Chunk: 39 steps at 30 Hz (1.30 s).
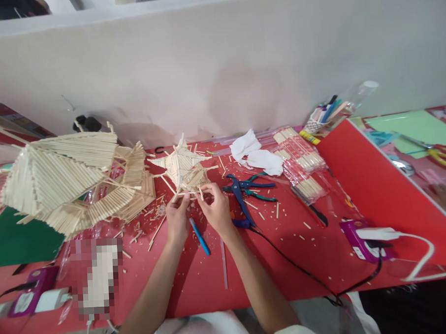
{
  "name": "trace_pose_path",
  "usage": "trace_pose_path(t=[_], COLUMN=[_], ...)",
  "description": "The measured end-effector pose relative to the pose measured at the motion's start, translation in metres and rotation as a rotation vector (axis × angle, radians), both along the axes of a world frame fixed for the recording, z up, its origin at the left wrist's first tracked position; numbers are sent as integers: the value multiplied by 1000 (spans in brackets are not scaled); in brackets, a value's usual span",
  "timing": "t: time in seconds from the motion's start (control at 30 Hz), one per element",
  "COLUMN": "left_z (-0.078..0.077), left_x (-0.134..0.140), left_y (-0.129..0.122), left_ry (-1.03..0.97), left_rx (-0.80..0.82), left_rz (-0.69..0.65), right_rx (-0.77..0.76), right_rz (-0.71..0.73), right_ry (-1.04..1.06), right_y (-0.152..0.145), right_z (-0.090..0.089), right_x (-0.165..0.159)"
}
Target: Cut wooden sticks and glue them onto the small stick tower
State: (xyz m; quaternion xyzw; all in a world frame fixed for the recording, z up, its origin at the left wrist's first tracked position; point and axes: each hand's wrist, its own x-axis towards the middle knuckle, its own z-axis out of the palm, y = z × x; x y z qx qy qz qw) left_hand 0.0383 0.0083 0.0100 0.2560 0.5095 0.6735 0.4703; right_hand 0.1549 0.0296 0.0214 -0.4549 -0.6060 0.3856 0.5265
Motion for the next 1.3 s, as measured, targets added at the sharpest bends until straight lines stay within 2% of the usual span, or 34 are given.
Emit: trace_pose_path(t=[0.57, 0.8, 1.0, 1.17, 1.23, 1.3], left_z=[2, -3, -3, 6, 8, 6], left_x=[0, -2, -12, -46, -67, -89], left_y=[0, -23, -46, -62, -67, -72], left_ry=[6, 17, 223, 514, 667, 906], left_rx=[-19, -87, -112, -137, -183, -282], left_rz=[-5, -58, -199, -524, -515, -281], right_rx=[1, -72, -142, -191, -202, -214], right_rz=[-6, 29, 134, 191, 193, 184], right_ry=[0, 1, -22, 69, 119, 153], right_y=[-2, -17, -33, -40, -41, -41], right_z=[-1, -12, -14, -16, -19, -22], right_x=[1, 11, 20, 18, 17, 16])
